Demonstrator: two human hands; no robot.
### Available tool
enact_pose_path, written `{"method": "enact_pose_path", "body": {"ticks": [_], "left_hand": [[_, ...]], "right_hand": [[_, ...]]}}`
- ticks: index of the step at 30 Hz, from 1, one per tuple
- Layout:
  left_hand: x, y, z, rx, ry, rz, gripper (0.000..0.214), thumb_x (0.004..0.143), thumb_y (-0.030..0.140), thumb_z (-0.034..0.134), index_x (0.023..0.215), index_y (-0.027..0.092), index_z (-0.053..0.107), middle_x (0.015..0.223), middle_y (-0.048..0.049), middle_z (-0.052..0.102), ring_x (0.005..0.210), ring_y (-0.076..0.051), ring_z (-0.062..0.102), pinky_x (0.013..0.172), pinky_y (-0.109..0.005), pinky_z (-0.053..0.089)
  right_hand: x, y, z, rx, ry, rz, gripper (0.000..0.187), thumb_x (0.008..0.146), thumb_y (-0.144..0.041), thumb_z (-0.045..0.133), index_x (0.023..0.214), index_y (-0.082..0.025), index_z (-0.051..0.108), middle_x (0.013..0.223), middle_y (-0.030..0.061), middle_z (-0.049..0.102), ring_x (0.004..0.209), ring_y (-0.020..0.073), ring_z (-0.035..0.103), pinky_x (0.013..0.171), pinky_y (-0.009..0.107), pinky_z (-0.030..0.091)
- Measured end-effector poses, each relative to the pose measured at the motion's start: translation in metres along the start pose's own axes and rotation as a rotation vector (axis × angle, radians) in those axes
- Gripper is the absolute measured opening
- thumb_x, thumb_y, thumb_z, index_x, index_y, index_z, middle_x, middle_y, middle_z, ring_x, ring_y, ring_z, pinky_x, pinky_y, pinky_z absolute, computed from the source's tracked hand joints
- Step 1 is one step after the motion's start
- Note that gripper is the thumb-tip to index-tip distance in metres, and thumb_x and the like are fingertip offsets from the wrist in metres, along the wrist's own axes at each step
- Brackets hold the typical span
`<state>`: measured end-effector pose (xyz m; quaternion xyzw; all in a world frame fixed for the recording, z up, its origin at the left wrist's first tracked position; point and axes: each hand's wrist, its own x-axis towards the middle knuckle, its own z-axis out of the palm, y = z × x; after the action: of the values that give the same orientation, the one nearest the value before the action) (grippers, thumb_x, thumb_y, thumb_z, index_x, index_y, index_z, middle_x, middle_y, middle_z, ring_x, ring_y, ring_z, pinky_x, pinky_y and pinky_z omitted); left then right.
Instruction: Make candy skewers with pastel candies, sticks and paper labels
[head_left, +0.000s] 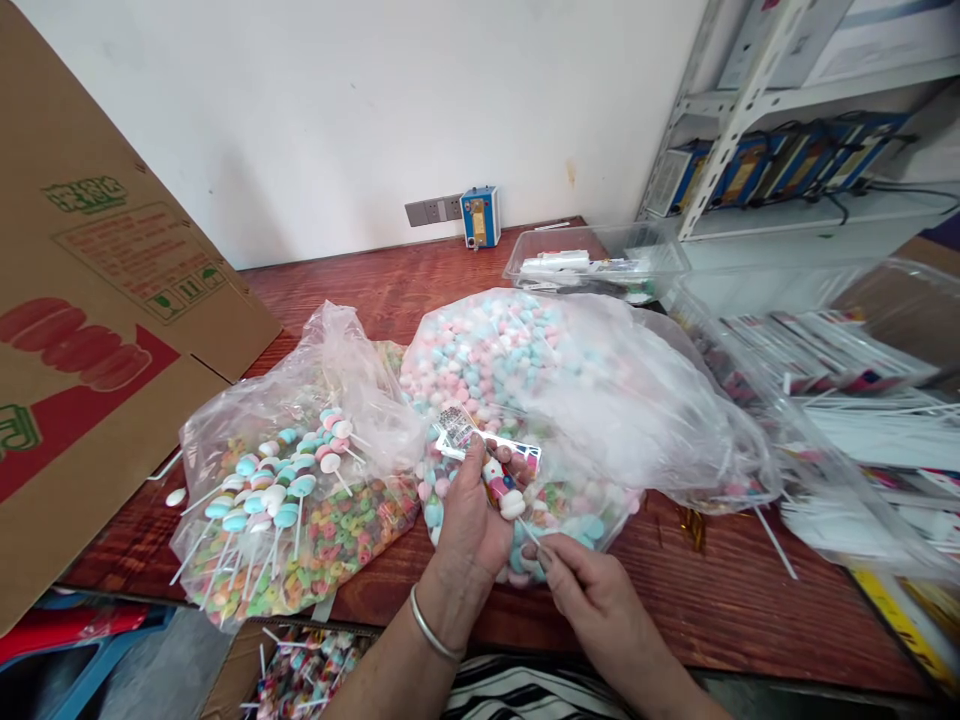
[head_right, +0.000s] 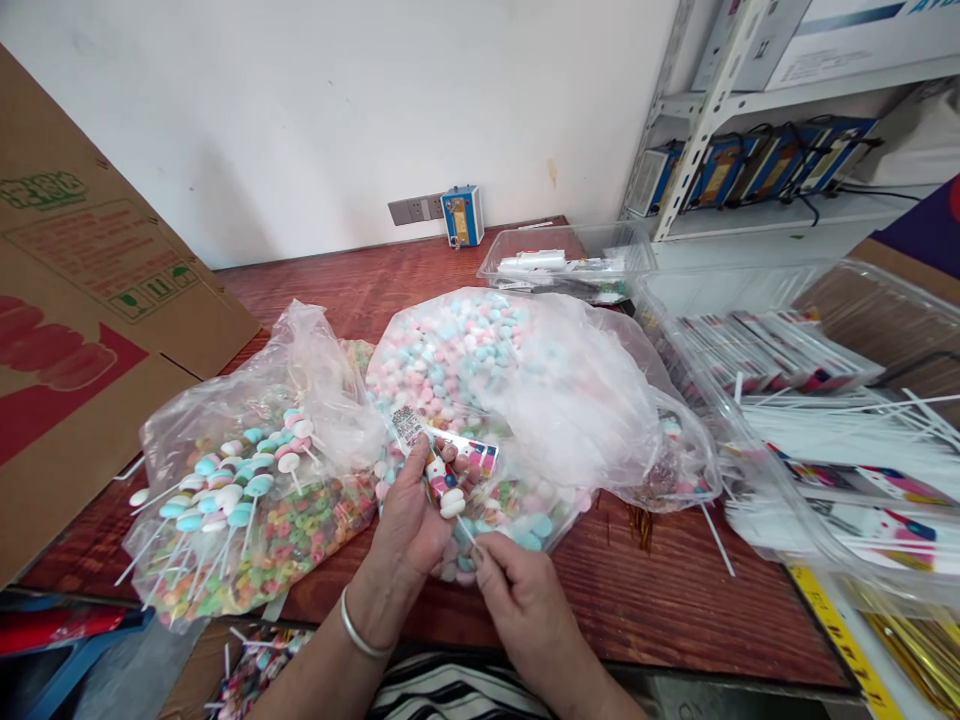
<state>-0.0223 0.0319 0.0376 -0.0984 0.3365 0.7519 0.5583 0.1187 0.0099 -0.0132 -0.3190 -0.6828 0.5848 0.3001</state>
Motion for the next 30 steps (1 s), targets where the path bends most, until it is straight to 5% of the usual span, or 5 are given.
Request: {"method": "enact_pose_path", "body": {"ticks": [3,6,13,22,30], "left_hand": [[0.002,-0.004,0.004,0.05,0.058,0.043,0.017,0.089,0.029,0.059,0.079,0.016,0.055,0.067,0.0006,0.057,0.057,-0.01,0.057,0.056,-0.021,0.051],[-0.001,-0.017,0.004,0.112,0.093,0.091,0.023,0.087,0.037,0.062,0.079,0.016,0.056,0.066,0.0004,0.058,0.055,-0.009,0.055,0.055,-0.021,0.05],[-0.012,-0.032,-0.015,0.181,-0.124,-0.05,0.032,0.083,0.045,0.064,0.085,0.013,0.062,0.074,-0.0044,0.064,0.071,-0.014,0.063,0.069,-0.025,0.052],[-0.003,-0.028,-0.005,0.145,-0.148,0.052,0.023,0.076,0.032,0.074,0.074,0.015,0.058,0.056,0.0056,0.05,0.05,-0.006,0.05,0.058,-0.02,0.046],[-0.011,-0.038,-0.019,0.294,-0.175,0.089,0.028,0.079,0.034,0.071,0.099,0.016,0.063,0.075,0.0001,0.064,0.074,-0.011,0.061,0.074,-0.022,0.046]], "right_hand": [[0.001,0.002,0.0,-0.732,0.19,-0.516,0.026,0.096,-0.02,0.045,0.096,-0.01,0.069,0.058,0.0035,0.062,0.048,0.0124,0.051,0.051,0.026,0.036],[0.008,0.0,0.0,-1.068,0.275,-0.698,0.028,0.095,-0.007,0.04,0.101,-0.005,0.068,0.053,0.0031,0.061,0.047,0.0133,0.051,0.054,0.029,0.034],[0.014,-0.002,-0.011,-0.844,0.293,-0.393,0.038,0.101,-0.025,0.034,0.084,-0.016,0.066,0.062,0.0046,0.066,0.051,0.0138,0.059,0.051,0.022,0.039],[0.008,0.006,-0.003,-0.759,0.227,-0.271,0.036,0.1,-0.029,0.033,0.103,-0.014,0.065,0.068,0.0077,0.069,0.055,0.0172,0.063,0.054,0.023,0.047],[0.014,0.001,-0.008,-0.496,0.139,-0.086,0.03,0.1,-0.031,0.033,0.102,-0.018,0.061,0.08,0.0073,0.072,0.066,0.0198,0.068,0.059,0.027,0.052]]}}
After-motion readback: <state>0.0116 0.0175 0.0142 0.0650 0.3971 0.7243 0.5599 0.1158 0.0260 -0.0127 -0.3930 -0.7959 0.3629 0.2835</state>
